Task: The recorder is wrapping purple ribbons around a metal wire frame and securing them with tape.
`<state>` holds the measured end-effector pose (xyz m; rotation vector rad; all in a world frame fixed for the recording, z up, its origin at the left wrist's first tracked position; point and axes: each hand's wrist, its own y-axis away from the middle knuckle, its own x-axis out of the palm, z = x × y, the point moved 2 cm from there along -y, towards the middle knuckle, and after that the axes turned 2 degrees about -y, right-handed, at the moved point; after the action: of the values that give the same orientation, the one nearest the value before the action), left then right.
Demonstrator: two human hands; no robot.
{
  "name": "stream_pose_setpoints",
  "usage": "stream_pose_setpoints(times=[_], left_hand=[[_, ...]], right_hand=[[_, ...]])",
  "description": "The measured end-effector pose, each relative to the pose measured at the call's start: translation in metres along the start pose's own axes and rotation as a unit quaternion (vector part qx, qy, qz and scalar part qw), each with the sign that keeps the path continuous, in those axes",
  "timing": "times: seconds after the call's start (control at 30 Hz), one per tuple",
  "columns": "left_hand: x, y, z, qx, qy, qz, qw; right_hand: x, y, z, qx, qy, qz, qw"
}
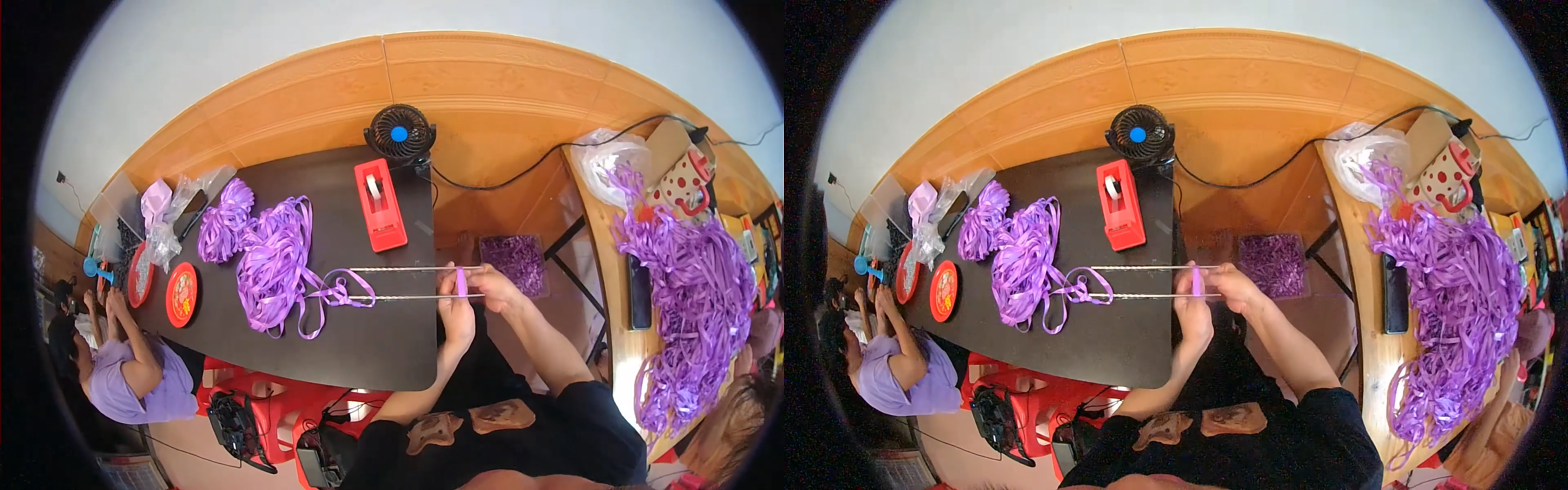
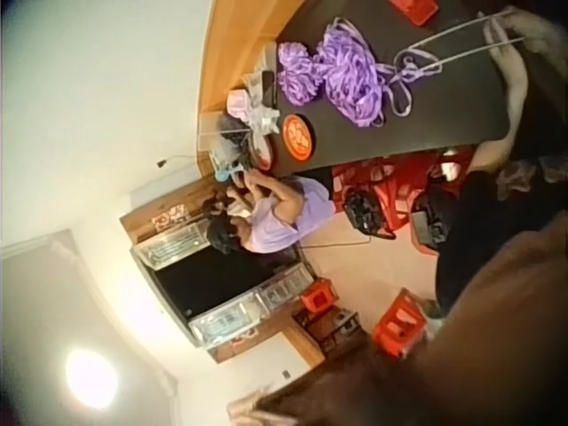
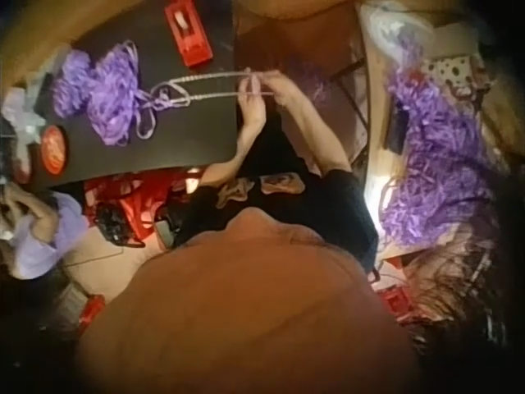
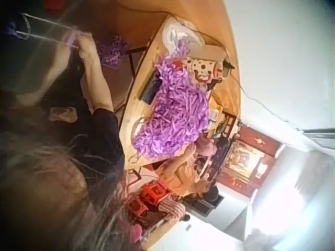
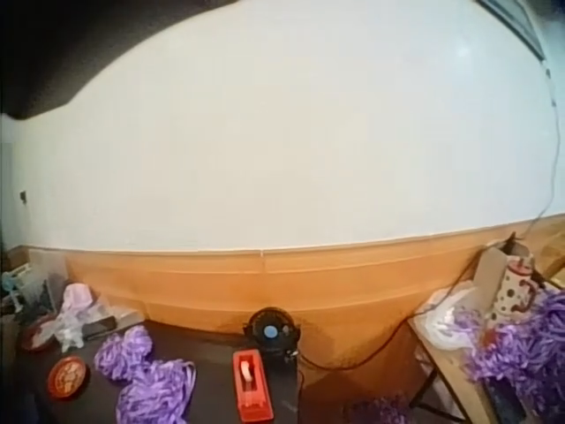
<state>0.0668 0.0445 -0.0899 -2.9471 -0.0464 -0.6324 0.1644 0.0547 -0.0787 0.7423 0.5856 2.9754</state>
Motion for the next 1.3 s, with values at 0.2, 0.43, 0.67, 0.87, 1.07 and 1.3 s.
stream_pose_setpoints(times=[0.2,0.43,0.67,0.87,1.07,1.3], left_hand=[[-0.013,0.032,-0.008,-0.099,0.063,0.004,0.993],[-0.019,0.042,-0.018,-0.109,0.05,0.03,0.992],[-0.017,0.058,-0.032,-0.117,0.008,0.021,0.993],[-0.004,0.051,-0.062,-0.156,0.096,0.011,0.983],[-0.002,0.036,-0.074,-0.235,0.186,0.054,0.952],[-0.01,0.029,-0.073,-0.355,0.194,0.07,0.912]], right_hand=[[0.005,0.044,-0.002,-0.169,0.047,-0.066,0.982],[0.034,0.054,-0.018,-0.244,0.01,-0.037,0.969],[0.043,0.061,-0.023,-0.215,-0.032,-0.09,0.972],[0.054,0.07,-0.022,-0.197,-0.025,-0.099,0.975],[0.064,0.078,-0.013,-0.176,-0.046,-0.097,0.979],[0.064,0.083,-0.01,-0.192,-0.03,-0.112,0.975]])
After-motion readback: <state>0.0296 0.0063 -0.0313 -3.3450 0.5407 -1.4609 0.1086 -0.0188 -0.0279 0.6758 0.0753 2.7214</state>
